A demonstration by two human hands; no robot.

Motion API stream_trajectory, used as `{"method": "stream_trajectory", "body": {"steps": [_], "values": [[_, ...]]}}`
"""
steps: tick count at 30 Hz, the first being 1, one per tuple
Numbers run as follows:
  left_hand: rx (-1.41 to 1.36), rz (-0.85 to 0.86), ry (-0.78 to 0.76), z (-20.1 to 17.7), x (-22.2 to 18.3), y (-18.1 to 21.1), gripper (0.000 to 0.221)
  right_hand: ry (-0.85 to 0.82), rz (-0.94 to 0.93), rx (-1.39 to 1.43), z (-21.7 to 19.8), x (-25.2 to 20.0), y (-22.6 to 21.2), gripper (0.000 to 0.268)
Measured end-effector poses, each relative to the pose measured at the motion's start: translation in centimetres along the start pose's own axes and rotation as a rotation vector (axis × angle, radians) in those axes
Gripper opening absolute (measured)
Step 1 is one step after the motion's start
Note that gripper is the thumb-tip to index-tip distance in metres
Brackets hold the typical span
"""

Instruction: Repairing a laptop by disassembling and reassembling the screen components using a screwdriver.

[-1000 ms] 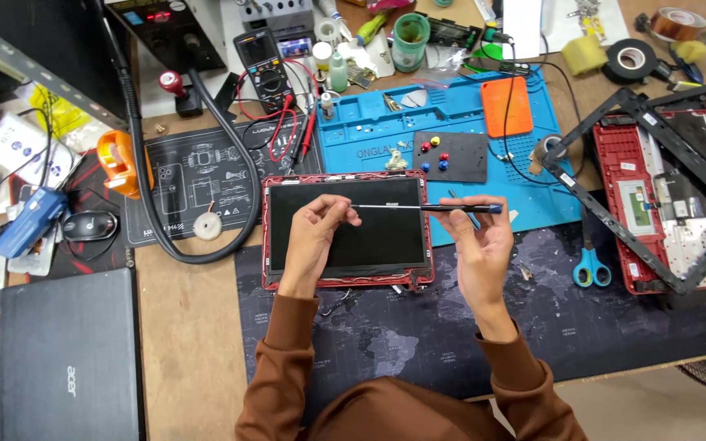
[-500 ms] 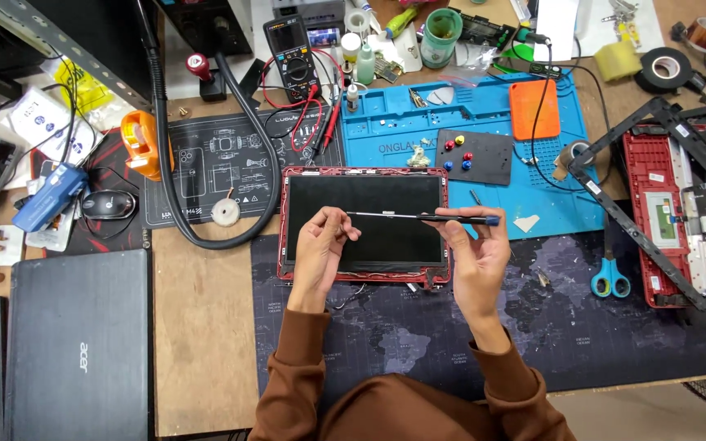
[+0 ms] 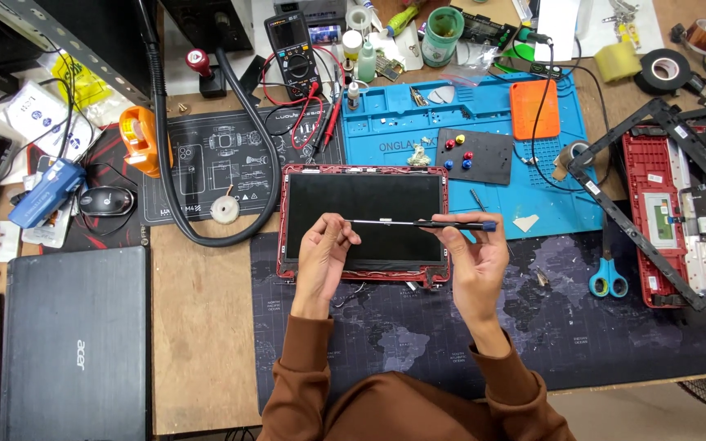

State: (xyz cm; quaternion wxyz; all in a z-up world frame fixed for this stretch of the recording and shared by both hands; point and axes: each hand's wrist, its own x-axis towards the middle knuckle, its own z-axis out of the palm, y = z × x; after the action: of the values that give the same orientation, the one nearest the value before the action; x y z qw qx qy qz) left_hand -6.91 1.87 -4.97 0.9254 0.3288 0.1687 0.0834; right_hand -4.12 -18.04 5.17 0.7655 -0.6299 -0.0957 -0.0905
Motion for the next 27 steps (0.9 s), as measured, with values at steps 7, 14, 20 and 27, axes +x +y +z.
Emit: {"method": "stream_trajectory", "body": {"steps": [7, 14, 20, 27], "values": [[-0.162, -0.05, -0.048, -0.8, 0.1, -0.7, 0.028, -0.022, -0.01, 0.005, 0.0, -0.3, 0.0, 0.013], [-0.19, -0.063, -0.062, -1.0, 0.1, -0.7, 0.028, -0.039, -0.007, -0.014, 0.1, -0.4, -0.2, 0.013], [-0.106, -0.031, -0.033, -1.0, 0.2, -0.3, 0.028, -0.045, -0.007, -0.048, 0.6, -0.5, -0.3, 0.012], [-0.017, 0.015, 0.024, 0.2, 0.3, 0.0, 0.024, -0.012, -0.03, -0.071, 0.2, -0.1, 0.1, 0.011]]}}
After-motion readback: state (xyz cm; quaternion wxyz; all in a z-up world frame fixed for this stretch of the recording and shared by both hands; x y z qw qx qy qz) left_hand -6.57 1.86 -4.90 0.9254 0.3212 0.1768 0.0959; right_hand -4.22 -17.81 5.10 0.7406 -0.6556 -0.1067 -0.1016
